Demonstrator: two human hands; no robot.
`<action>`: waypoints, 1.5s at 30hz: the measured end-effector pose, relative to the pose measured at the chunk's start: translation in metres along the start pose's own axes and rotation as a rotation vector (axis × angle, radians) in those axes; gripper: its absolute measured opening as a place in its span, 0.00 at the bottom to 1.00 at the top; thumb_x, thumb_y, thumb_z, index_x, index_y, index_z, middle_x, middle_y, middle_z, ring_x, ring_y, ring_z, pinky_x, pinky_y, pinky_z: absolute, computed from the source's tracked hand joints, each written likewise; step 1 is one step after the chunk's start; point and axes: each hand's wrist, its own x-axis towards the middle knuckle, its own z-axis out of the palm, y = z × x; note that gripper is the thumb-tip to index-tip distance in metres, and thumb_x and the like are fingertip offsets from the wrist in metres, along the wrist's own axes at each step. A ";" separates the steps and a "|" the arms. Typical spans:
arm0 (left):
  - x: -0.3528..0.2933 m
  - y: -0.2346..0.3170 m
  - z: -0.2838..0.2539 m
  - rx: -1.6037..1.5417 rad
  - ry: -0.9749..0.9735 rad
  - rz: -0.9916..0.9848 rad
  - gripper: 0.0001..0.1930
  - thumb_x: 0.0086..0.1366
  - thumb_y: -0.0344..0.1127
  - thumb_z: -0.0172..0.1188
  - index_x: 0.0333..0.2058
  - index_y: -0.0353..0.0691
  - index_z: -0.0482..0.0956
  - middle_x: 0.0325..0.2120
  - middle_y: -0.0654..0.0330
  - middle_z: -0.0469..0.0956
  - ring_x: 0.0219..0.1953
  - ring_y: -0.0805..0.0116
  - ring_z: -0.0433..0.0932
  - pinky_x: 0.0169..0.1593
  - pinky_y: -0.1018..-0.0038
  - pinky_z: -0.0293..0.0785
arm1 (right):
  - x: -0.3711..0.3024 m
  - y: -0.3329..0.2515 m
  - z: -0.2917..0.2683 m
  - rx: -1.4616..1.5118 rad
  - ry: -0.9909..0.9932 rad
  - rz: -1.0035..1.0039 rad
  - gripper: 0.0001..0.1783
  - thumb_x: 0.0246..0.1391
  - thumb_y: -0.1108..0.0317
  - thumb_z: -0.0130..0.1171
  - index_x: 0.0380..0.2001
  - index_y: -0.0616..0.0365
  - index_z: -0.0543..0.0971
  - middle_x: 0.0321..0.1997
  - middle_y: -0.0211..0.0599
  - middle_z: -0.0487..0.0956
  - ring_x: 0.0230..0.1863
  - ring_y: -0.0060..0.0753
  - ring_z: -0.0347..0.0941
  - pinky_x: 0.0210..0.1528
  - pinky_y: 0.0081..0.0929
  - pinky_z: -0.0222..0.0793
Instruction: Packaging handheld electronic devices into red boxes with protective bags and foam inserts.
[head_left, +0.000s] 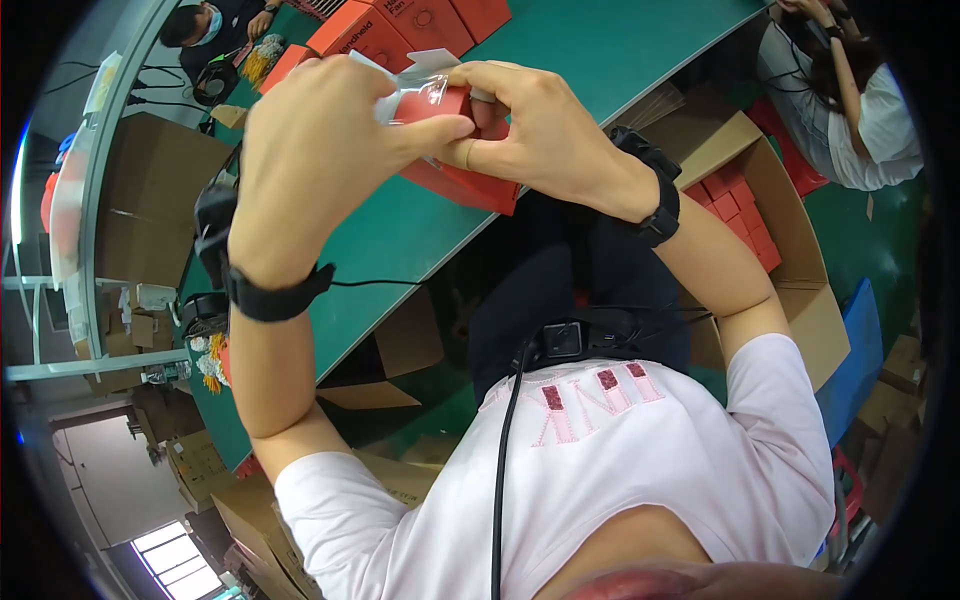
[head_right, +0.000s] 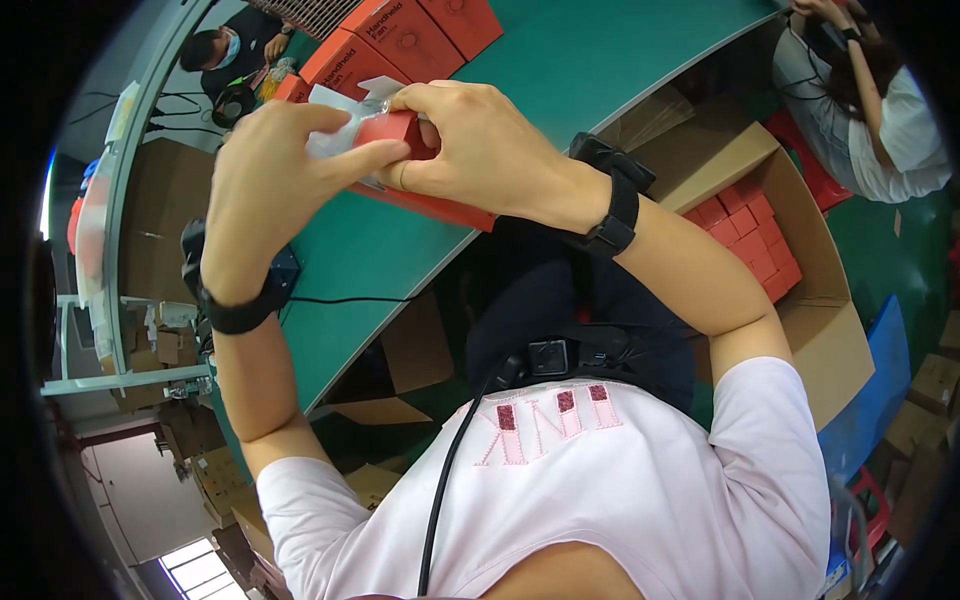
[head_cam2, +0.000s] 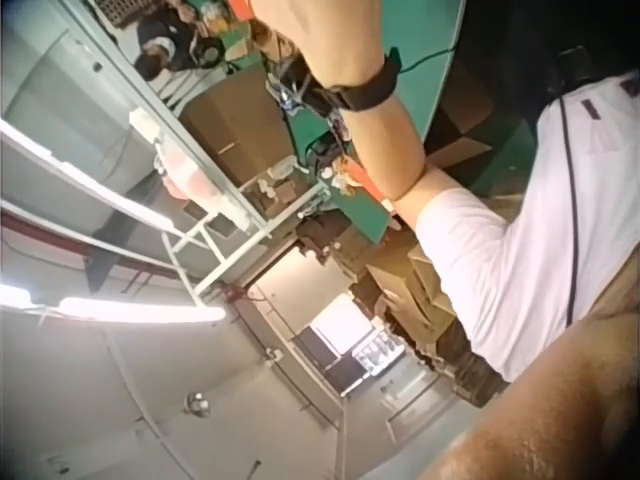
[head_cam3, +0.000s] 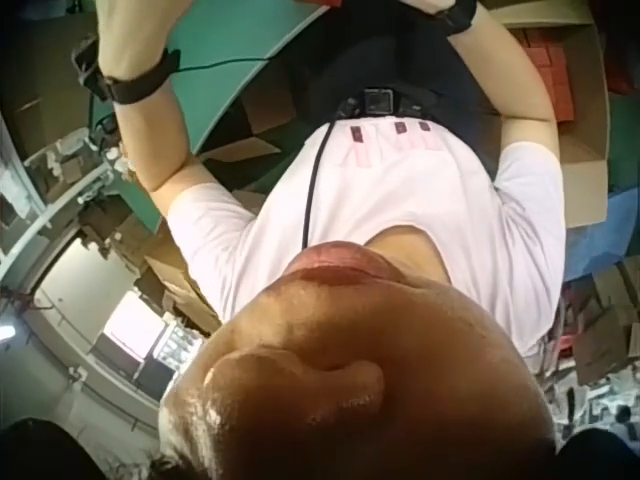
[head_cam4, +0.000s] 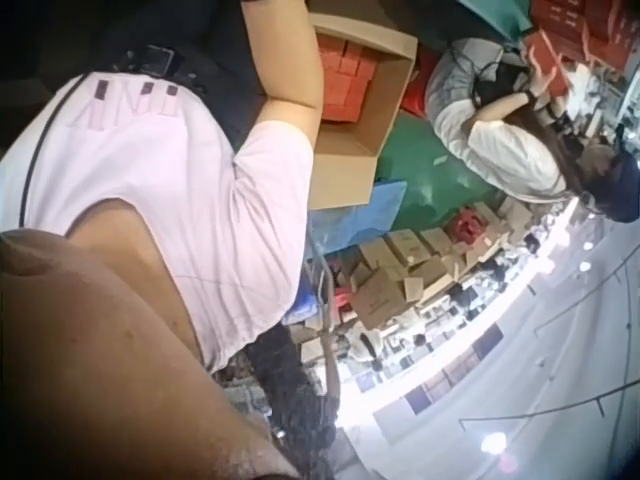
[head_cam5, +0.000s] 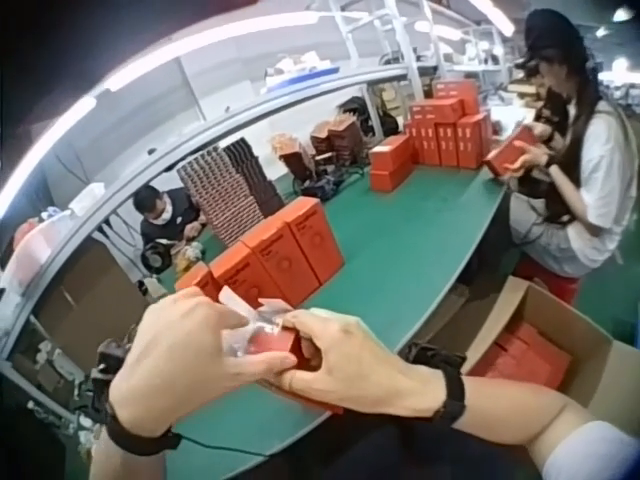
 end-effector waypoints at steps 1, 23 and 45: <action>0.003 0.002 0.004 0.070 -0.046 0.009 0.26 0.50 0.56 0.68 0.27 0.32 0.85 0.20 0.51 0.81 0.21 0.56 0.80 0.29 0.68 0.75 | -0.001 0.005 0.003 -0.050 0.052 -0.056 0.26 0.49 0.58 0.71 0.47 0.66 0.80 0.30 0.37 0.75 0.29 0.29 0.70 0.35 0.28 0.70; 0.007 0.005 -0.001 0.066 0.127 0.036 0.11 0.58 0.37 0.62 0.35 0.38 0.88 0.25 0.50 0.83 0.27 0.54 0.84 0.34 0.68 0.79 | -0.006 0.008 0.019 0.333 0.203 0.139 0.23 0.54 0.53 0.70 0.40 0.57 0.73 0.27 0.31 0.75 0.27 0.26 0.74 0.30 0.25 0.70; -0.024 -0.073 0.092 -1.588 0.042 -0.343 0.32 0.64 0.31 0.62 0.65 0.30 0.64 0.52 0.55 0.78 0.54 0.65 0.76 0.59 0.67 0.69 | 0.030 -0.041 0.007 -0.527 -0.040 -0.579 0.21 0.53 0.55 0.68 0.43 0.60 0.80 0.39 0.44 0.81 0.44 0.44 0.76 0.54 0.36 0.71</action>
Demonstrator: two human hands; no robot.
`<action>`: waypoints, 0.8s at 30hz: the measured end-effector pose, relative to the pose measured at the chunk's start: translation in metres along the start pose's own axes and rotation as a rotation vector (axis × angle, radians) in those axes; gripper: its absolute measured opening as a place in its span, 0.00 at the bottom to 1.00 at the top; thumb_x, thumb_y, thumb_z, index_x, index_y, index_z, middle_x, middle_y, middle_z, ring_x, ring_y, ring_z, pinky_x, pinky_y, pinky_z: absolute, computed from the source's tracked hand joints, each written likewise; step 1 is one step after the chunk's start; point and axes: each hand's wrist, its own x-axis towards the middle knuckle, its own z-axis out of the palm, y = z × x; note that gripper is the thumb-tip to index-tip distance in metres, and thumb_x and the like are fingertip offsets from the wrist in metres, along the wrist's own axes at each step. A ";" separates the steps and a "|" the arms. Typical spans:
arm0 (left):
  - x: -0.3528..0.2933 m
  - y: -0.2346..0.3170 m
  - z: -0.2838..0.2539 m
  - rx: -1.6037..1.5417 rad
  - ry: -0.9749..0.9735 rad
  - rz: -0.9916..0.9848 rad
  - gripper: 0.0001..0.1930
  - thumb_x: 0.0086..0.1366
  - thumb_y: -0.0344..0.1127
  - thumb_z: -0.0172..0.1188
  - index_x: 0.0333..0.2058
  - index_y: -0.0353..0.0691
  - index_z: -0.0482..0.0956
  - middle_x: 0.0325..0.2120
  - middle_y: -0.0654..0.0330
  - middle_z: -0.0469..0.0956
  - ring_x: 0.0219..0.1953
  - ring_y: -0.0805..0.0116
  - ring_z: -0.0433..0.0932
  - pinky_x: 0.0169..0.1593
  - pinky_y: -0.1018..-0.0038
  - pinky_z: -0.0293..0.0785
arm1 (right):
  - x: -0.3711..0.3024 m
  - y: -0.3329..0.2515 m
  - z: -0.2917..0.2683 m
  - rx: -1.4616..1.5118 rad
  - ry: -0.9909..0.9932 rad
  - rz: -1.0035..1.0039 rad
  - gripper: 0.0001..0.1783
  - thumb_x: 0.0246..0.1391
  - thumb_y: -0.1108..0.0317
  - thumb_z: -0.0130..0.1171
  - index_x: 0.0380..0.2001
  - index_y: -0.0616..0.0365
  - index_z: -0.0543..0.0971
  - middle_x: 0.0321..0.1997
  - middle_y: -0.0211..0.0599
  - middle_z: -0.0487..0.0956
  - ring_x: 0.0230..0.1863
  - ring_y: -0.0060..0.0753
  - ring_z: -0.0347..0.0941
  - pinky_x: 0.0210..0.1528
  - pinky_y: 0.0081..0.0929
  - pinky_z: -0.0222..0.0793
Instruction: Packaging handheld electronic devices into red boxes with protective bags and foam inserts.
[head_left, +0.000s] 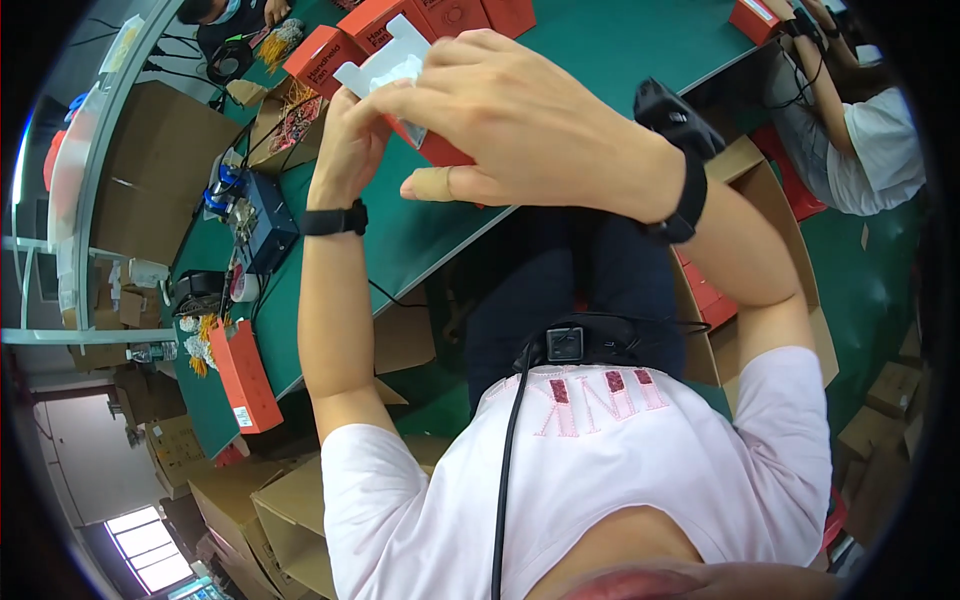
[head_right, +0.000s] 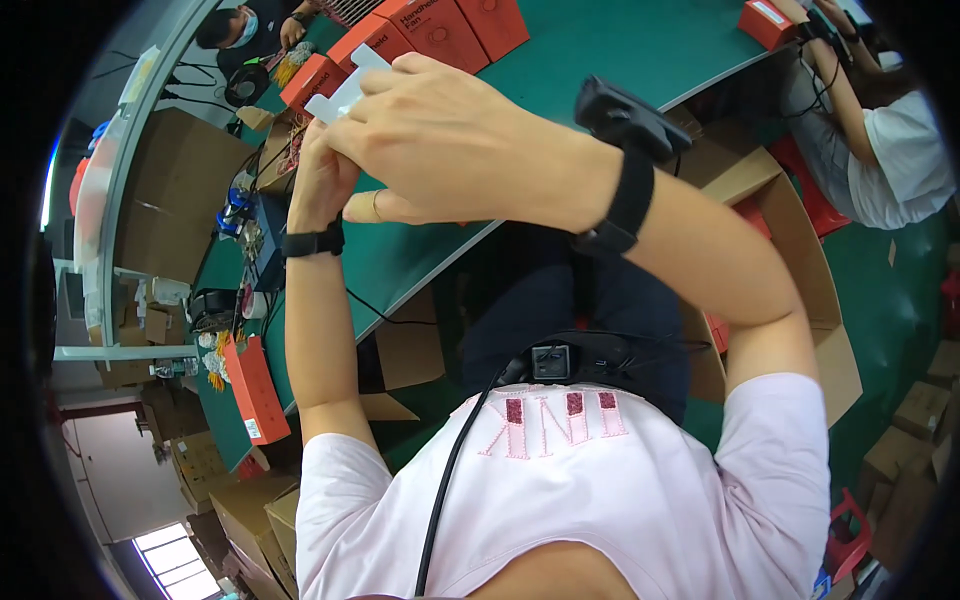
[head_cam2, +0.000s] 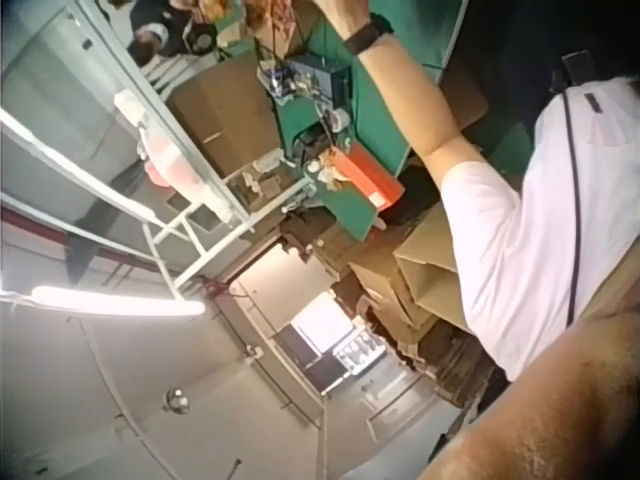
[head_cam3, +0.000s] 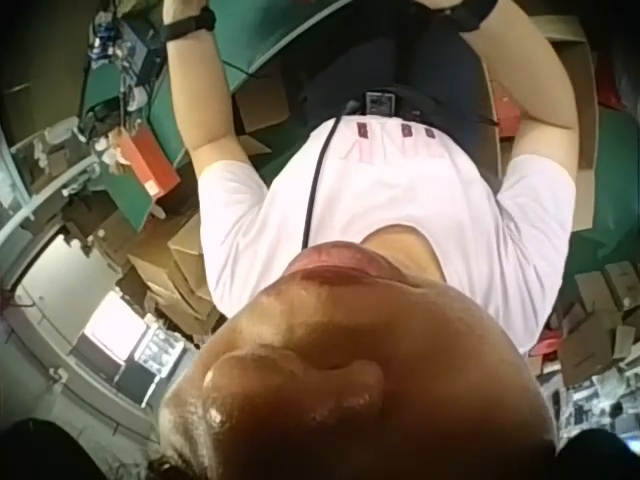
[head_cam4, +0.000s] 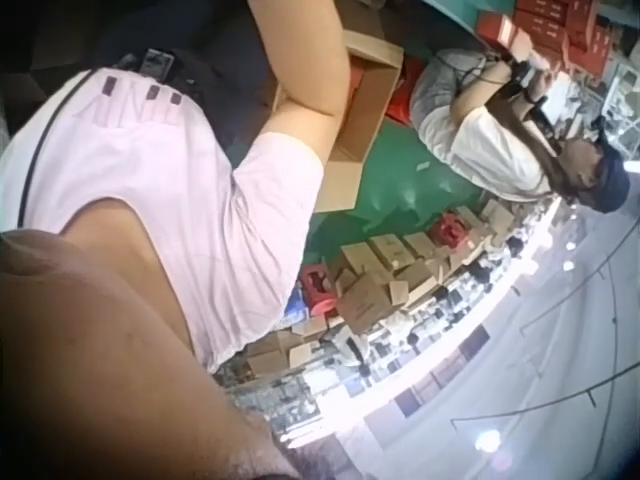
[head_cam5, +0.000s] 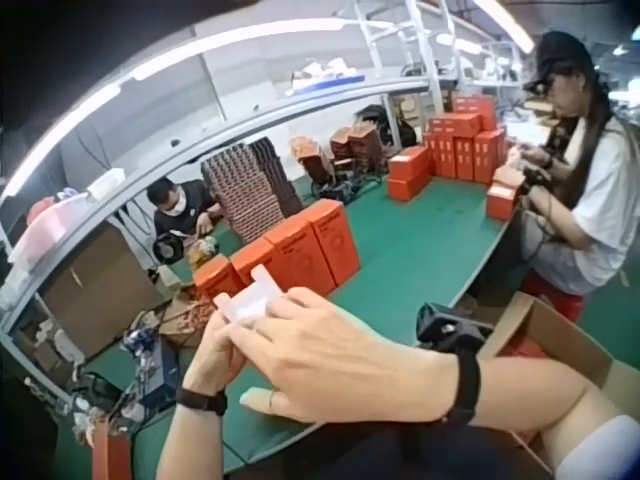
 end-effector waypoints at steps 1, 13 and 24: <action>0.004 0.000 0.002 -0.056 -0.037 -0.032 0.30 0.63 0.31 0.61 0.63 0.31 0.67 0.52 0.56 0.78 0.54 0.65 0.77 0.59 0.67 0.69 | 0.002 -0.001 0.002 -0.103 -0.231 -0.001 0.21 0.53 0.54 0.68 0.40 0.61 0.80 0.36 0.43 0.81 0.43 0.43 0.77 0.54 0.37 0.70; -0.036 -0.012 0.042 0.041 0.341 0.223 0.27 0.66 0.27 0.54 0.64 0.37 0.64 0.39 0.63 0.75 0.39 0.77 0.73 0.43 0.79 0.71 | 0.000 -0.015 -0.019 -0.067 -0.364 0.275 0.12 0.53 0.69 0.64 0.37 0.63 0.76 0.34 0.47 0.78 0.40 0.49 0.76 0.53 0.39 0.70; -0.044 -0.005 -0.003 0.254 -0.093 0.272 0.47 0.45 0.42 0.82 0.61 0.38 0.63 0.50 0.58 0.74 0.51 0.68 0.76 0.58 0.70 0.72 | 0.014 0.028 -0.009 0.087 -0.311 0.078 0.15 0.47 0.62 0.68 0.32 0.62 0.79 0.37 0.44 0.80 0.42 0.45 0.77 0.46 0.37 0.72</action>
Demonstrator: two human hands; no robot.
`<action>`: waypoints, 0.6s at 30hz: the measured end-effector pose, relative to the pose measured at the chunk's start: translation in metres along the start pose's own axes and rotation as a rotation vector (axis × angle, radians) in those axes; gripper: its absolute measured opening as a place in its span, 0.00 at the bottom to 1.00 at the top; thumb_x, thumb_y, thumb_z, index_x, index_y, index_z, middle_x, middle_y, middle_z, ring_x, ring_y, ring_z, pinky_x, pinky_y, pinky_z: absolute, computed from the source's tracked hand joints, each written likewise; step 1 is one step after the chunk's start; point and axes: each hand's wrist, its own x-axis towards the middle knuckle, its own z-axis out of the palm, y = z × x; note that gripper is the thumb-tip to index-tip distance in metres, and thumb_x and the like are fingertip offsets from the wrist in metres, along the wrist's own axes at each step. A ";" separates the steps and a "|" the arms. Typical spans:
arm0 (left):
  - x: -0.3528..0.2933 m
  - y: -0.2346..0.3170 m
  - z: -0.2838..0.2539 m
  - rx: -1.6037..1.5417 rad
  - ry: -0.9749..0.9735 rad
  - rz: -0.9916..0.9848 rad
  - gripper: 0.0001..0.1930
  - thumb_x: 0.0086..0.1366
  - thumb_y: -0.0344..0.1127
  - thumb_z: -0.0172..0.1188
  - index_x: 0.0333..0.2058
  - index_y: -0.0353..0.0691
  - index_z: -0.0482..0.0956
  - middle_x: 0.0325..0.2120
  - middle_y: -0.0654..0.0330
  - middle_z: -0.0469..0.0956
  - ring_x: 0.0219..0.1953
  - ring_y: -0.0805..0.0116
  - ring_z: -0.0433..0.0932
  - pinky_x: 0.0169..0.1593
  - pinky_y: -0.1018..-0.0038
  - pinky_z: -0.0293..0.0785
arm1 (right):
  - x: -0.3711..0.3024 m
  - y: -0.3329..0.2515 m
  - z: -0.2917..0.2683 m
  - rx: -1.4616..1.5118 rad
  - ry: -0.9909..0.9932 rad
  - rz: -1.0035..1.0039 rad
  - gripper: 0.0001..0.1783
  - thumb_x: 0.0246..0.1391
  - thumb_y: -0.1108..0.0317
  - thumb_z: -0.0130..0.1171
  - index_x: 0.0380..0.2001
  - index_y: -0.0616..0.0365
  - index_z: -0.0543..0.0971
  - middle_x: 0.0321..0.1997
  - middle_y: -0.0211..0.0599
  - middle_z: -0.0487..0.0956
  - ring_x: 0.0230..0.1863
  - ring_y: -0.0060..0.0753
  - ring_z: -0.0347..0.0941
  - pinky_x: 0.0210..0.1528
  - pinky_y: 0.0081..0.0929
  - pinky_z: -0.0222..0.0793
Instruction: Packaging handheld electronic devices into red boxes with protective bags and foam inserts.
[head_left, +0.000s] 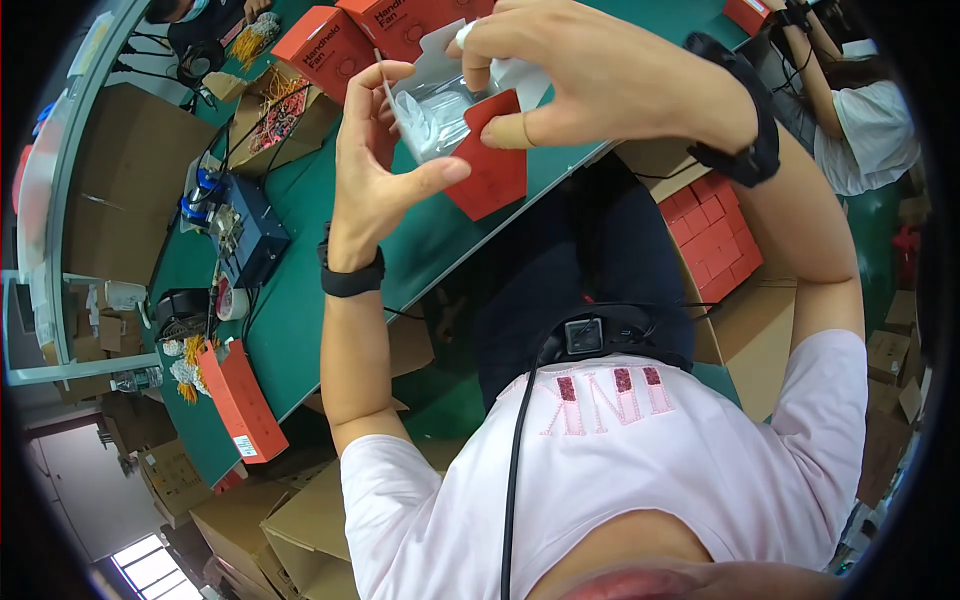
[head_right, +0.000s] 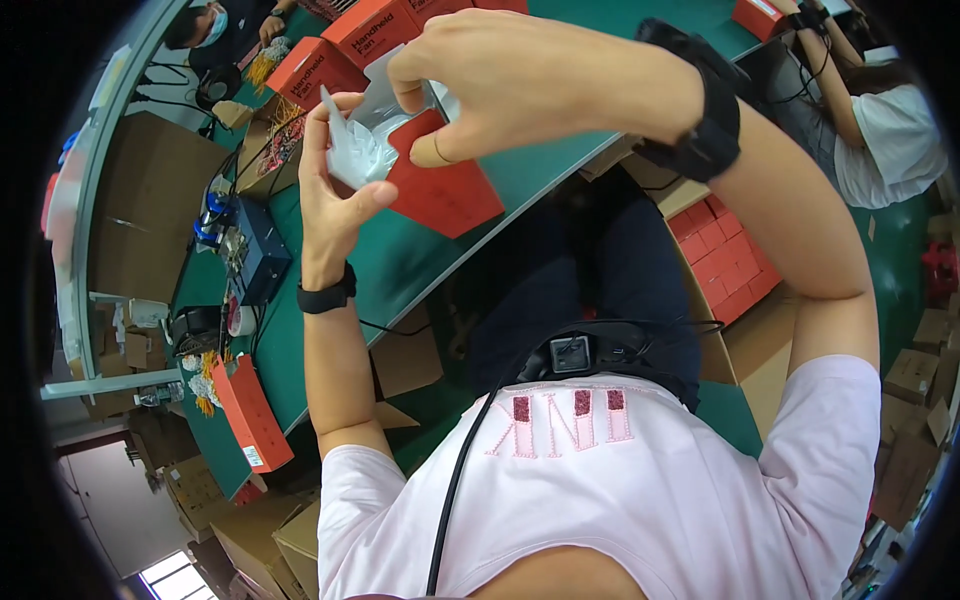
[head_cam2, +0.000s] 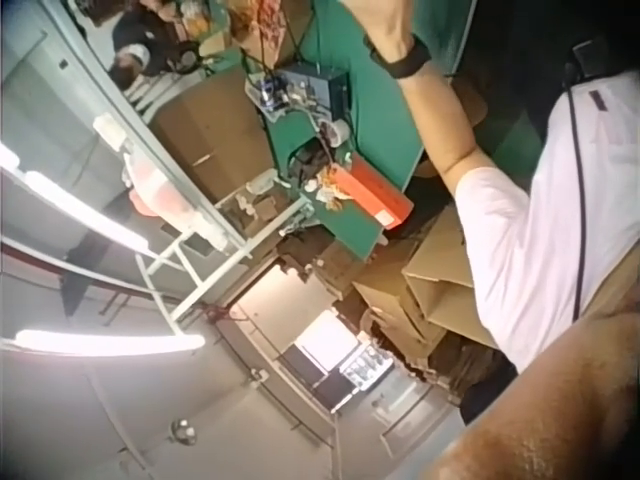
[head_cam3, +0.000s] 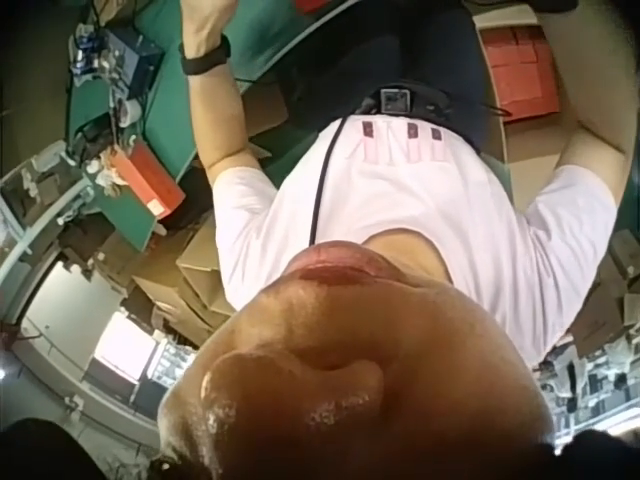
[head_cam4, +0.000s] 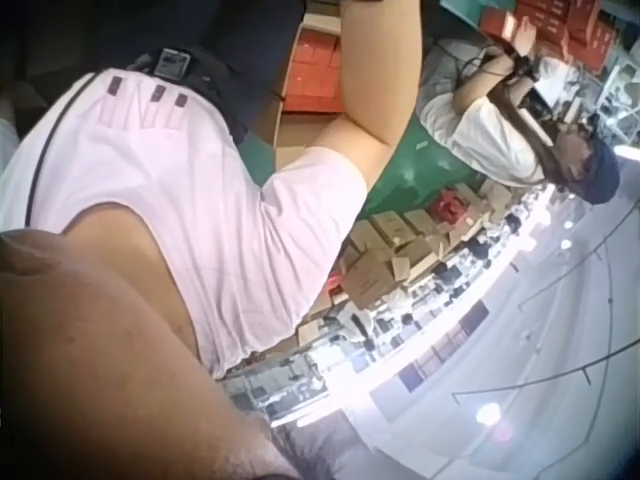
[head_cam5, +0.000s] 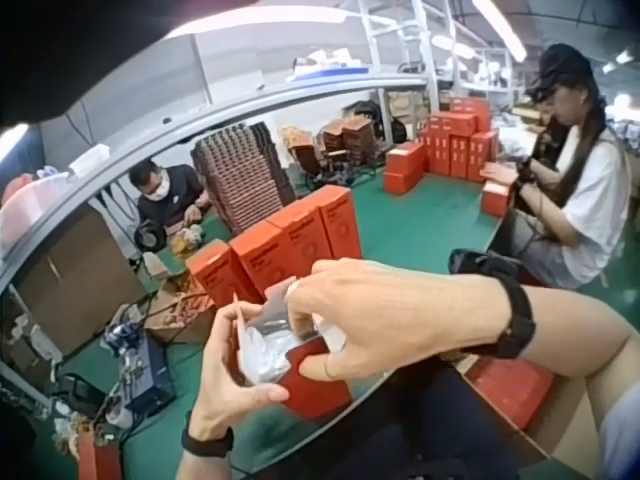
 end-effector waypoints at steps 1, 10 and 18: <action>0.002 -0.004 -0.006 0.000 -0.037 0.008 0.48 0.44 0.43 0.83 0.61 0.38 0.64 0.51 0.59 0.74 0.53 0.68 0.77 0.58 0.70 0.72 | 0.004 0.002 -0.001 0.061 -0.131 0.050 0.16 0.49 0.61 0.67 0.33 0.62 0.79 0.37 0.44 0.80 0.41 0.45 0.77 0.46 0.37 0.72; -0.006 -0.018 -0.004 -0.024 0.052 0.029 0.35 0.65 0.36 0.67 0.68 0.37 0.64 0.62 0.57 0.70 0.56 0.66 0.75 0.58 0.67 0.73 | -0.040 -0.003 0.018 -0.076 0.134 -0.264 0.11 0.49 0.75 0.66 0.36 0.60 0.76 0.50 0.45 0.79 0.47 0.52 0.76 0.52 0.44 0.73; 0.021 0.008 -0.006 -0.190 0.109 0.016 0.15 0.73 0.33 0.56 0.53 0.32 0.77 0.53 0.52 0.79 0.58 0.69 0.73 0.60 0.74 0.69 | -0.026 -0.005 0.025 0.089 0.062 -0.209 0.10 0.48 0.77 0.67 0.33 0.59 0.76 0.50 0.42 0.80 0.45 0.46 0.78 0.48 0.38 0.75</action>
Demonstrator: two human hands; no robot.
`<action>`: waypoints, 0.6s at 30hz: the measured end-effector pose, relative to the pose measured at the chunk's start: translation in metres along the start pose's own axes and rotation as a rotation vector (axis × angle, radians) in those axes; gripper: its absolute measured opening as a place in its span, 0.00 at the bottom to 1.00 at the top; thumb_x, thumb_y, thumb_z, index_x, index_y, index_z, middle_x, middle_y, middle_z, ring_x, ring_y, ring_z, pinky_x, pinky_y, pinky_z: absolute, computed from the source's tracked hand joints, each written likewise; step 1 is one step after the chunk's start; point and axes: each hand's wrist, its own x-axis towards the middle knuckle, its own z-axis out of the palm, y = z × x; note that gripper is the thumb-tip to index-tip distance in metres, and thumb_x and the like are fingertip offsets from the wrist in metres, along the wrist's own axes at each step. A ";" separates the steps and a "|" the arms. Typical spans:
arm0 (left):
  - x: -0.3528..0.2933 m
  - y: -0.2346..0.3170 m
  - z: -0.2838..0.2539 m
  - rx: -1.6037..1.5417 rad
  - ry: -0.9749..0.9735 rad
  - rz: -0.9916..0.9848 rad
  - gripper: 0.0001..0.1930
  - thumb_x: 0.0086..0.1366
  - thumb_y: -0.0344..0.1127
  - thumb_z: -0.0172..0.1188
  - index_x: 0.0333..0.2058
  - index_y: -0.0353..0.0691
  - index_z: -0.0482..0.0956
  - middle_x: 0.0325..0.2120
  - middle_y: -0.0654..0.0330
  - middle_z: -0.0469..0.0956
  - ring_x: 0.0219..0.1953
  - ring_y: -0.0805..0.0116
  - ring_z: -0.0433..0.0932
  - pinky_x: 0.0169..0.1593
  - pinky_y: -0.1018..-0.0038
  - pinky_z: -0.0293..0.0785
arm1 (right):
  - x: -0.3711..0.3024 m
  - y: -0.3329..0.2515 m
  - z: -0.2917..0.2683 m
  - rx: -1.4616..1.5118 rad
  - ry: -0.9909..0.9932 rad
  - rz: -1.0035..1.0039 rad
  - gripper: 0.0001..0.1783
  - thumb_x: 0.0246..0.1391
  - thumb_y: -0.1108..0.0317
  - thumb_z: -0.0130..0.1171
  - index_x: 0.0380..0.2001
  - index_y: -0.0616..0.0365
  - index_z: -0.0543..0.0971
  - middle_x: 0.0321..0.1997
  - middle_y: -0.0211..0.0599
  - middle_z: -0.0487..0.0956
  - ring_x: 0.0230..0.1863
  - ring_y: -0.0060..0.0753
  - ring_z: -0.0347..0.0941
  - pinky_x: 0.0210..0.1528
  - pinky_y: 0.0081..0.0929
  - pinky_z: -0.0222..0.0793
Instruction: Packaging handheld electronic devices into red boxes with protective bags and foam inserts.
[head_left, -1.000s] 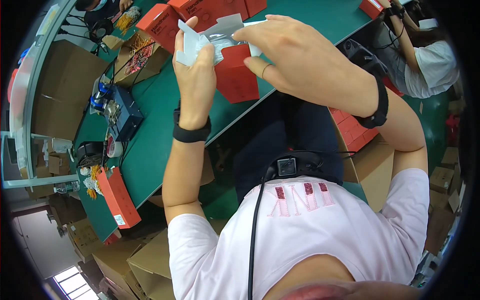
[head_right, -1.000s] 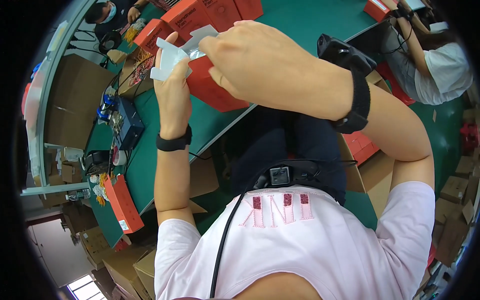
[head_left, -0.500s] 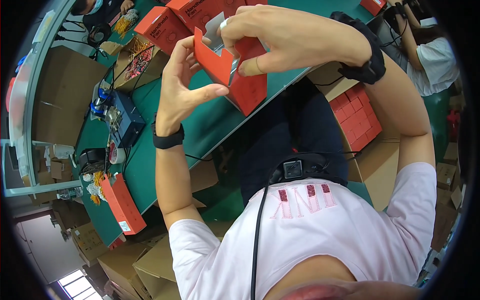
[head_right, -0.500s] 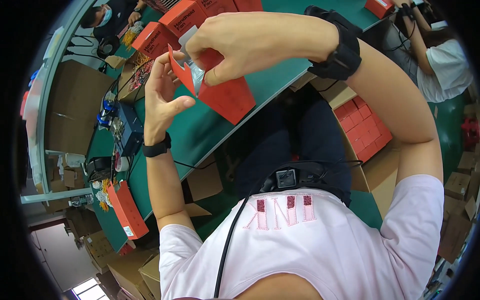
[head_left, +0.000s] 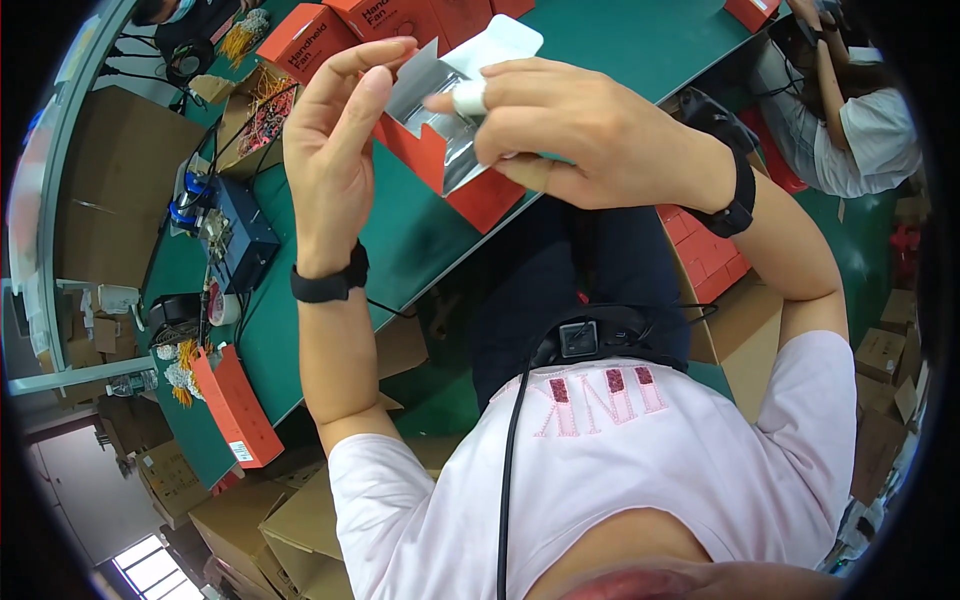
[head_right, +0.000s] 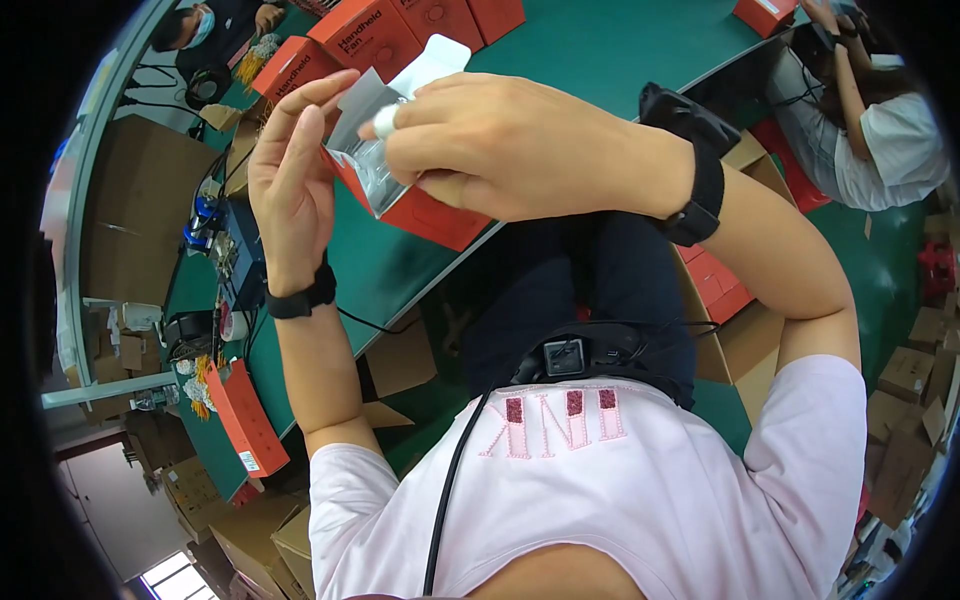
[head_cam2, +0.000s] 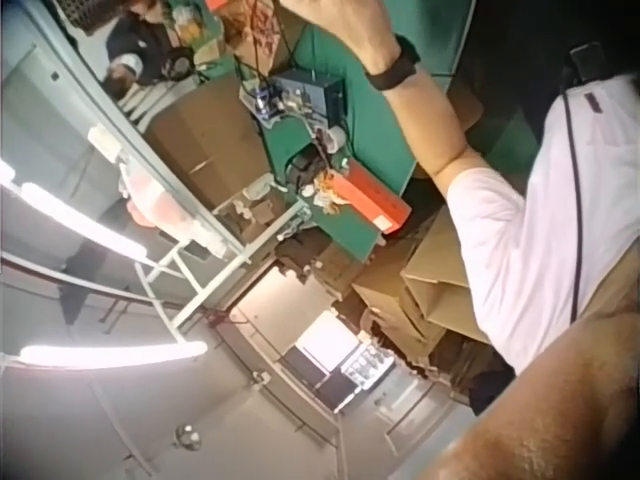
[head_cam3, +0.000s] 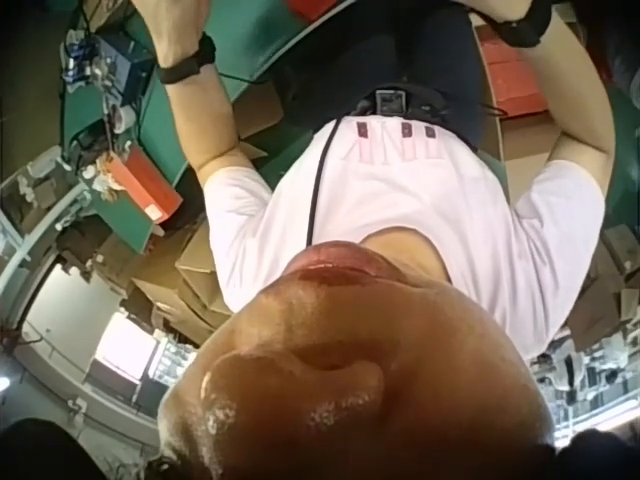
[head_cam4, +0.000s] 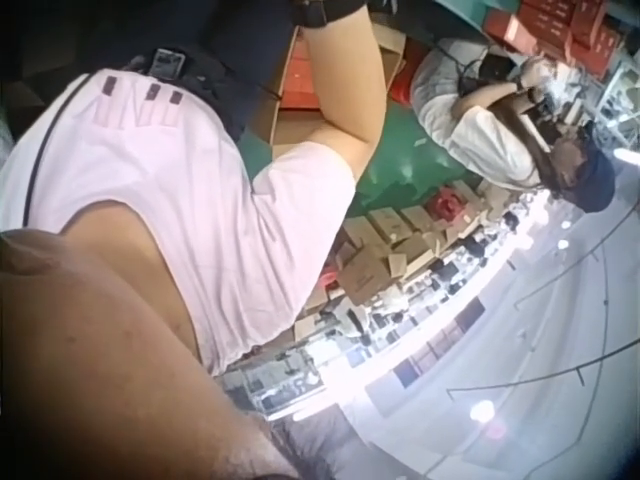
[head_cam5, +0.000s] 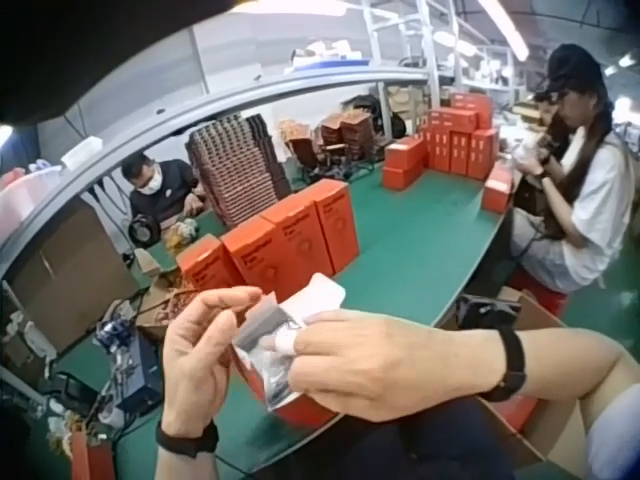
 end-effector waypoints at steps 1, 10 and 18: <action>0.004 -0.003 -0.004 -0.018 -0.015 0.027 0.13 0.71 0.33 0.57 0.48 0.31 0.81 0.50 0.52 0.81 0.58 0.68 0.74 0.59 0.73 0.68 | 0.004 -0.001 0.000 0.001 0.002 -0.005 0.10 0.48 0.77 0.67 0.33 0.59 0.76 0.50 0.42 0.80 0.45 0.46 0.78 0.48 0.38 0.75; 0.026 0.021 -0.042 0.203 -0.488 -0.047 0.26 0.70 0.38 0.58 0.64 0.36 0.71 0.60 0.54 0.73 0.62 0.68 0.70 0.61 0.72 0.63 | 0.005 -0.002 0.011 0.147 0.071 0.102 0.07 0.50 0.76 0.66 0.31 0.57 0.76 0.39 0.38 0.74 0.39 0.44 0.74 0.41 0.36 0.71; 0.012 0.010 -0.010 0.530 -0.382 -0.107 0.32 0.72 0.35 0.57 0.71 0.38 0.57 0.62 0.54 0.70 0.61 0.69 0.69 0.66 0.71 0.62 | -0.011 -0.001 0.019 -0.065 0.202 -0.037 0.13 0.51 0.78 0.65 0.40 0.57 0.78 0.40 0.41 0.76 0.44 0.48 0.77 0.51 0.41 0.75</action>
